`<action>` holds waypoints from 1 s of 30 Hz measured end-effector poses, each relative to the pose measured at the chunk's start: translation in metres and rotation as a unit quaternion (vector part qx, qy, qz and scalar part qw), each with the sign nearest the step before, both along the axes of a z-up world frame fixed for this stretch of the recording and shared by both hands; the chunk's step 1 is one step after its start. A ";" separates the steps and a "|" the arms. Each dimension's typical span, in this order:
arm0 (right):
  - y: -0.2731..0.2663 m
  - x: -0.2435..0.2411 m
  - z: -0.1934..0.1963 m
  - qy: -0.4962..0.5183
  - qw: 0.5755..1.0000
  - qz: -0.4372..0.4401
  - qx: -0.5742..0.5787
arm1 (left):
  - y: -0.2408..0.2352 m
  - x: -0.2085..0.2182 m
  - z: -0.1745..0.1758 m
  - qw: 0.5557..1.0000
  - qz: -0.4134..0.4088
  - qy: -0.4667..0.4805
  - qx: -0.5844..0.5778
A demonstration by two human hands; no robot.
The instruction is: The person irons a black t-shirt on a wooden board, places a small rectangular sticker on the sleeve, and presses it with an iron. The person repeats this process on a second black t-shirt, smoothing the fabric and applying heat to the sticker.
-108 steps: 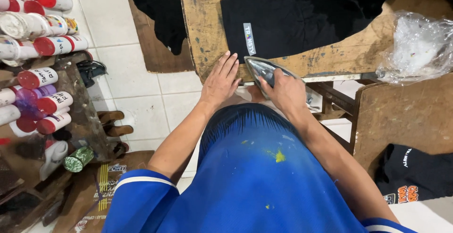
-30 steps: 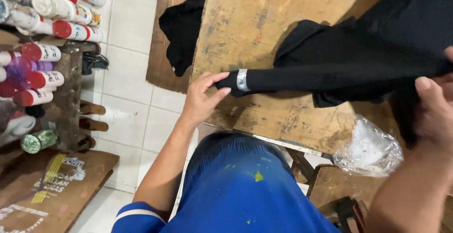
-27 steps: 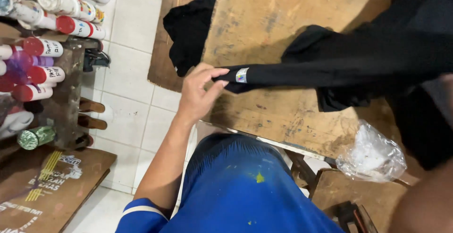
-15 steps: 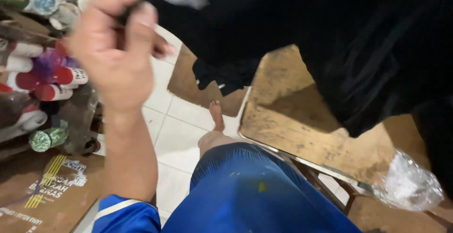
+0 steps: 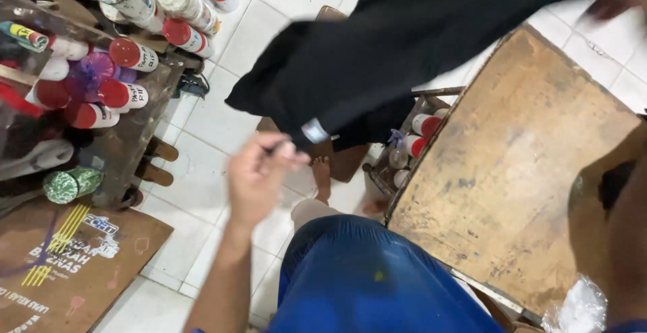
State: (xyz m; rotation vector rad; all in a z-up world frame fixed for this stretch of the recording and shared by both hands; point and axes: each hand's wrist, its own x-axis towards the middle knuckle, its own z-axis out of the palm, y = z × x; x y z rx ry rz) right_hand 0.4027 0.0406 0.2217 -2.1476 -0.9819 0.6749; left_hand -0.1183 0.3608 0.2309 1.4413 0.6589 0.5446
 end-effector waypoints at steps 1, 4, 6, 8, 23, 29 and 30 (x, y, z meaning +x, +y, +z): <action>0.072 -0.039 0.038 -0.002 1.000 0.013 -0.004 | -0.005 0.000 -0.027 0.995 -0.005 0.079 -0.065; 0.161 -0.115 0.071 0.001 0.980 0.026 -0.197 | -0.028 -0.003 -0.085 0.961 0.000 0.155 -0.227; 0.195 -0.107 0.038 0.013 0.971 0.028 -0.239 | -0.027 0.005 -0.096 0.947 0.003 0.200 -0.250; 0.224 -0.098 0.000 0.024 0.960 0.030 -0.278 | -0.020 0.017 -0.110 0.932 0.006 0.242 -0.270; 0.184 -0.168 -0.097 -0.056 0.984 0.158 0.055 | 0.075 0.056 -0.414 0.896 0.183 0.403 -0.035; -0.071 -0.248 -0.106 0.083 0.982 -0.119 -0.119 | 0.022 0.018 -0.356 0.920 -0.027 0.392 0.010; -0.111 -0.262 -0.105 0.120 0.956 -0.217 -0.160 | 0.007 0.006 -0.364 0.921 -0.020 0.384 0.061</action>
